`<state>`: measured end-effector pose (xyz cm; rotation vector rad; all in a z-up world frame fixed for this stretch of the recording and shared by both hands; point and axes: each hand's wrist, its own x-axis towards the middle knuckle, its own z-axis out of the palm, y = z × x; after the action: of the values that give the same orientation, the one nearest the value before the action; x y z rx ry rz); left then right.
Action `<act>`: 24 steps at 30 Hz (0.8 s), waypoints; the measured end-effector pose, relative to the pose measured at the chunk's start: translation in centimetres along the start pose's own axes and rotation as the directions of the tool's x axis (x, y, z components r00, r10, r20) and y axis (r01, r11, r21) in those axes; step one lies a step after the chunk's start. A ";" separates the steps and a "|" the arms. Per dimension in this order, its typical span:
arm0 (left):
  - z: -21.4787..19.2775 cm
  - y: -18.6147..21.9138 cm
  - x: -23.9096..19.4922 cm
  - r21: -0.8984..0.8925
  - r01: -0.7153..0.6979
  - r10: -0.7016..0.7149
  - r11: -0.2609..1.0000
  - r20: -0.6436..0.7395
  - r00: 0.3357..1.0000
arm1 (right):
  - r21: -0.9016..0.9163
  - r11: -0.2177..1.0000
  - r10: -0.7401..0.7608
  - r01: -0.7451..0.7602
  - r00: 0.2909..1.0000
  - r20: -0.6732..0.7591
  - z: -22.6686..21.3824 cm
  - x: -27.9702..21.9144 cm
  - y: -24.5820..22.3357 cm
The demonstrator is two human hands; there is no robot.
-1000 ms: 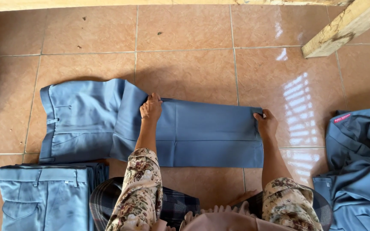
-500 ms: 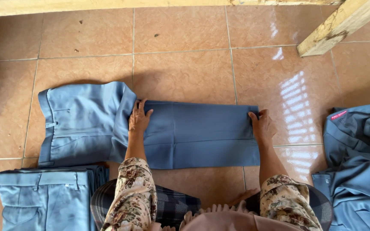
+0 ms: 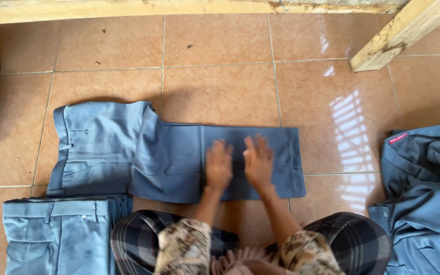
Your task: The person sits on a tiled floor and folds several pairs of blue trousers by hand. They smooth each pair, fold the legs together, and then fold the garment into a compact rectangle, stacking the finished items to the side.
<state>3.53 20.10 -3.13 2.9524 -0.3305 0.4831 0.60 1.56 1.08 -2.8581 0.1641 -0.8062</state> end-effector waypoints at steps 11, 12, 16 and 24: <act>0.5 -10.3 -1.6 0.204 0.149 -0.105 0.967 -0.214 0.971 | -0.132 0.956 0.292 -0.262 0.895 0.338 -0.5 -2.7 9.2; 0.3 -10.0 -1.6 0.207 0.152 -0.106 0.967 -0.216 0.971 | -0.128 0.957 0.289 -0.260 0.896 0.338 -0.6 -2.4 8.2; -2.0 -3.9 -1.6 0.067 0.072 -0.054 0.995 -0.245 0.968 | -0.152 0.988 0.012 0.016 0.983 0.182 -0.3 -2.2 2.4; -1.2 -0.4 -5.0 -0.040 -0.056 0.054 0.998 -0.062 0.997 | -0.180 0.945 -0.239 0.271 0.953 0.185 -0.4 -5.2 5.1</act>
<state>-1.36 21.69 -3.72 2.8885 -0.4104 0.5643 -4.32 -2.71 -2.21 -3.1688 -0.1596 -0.6270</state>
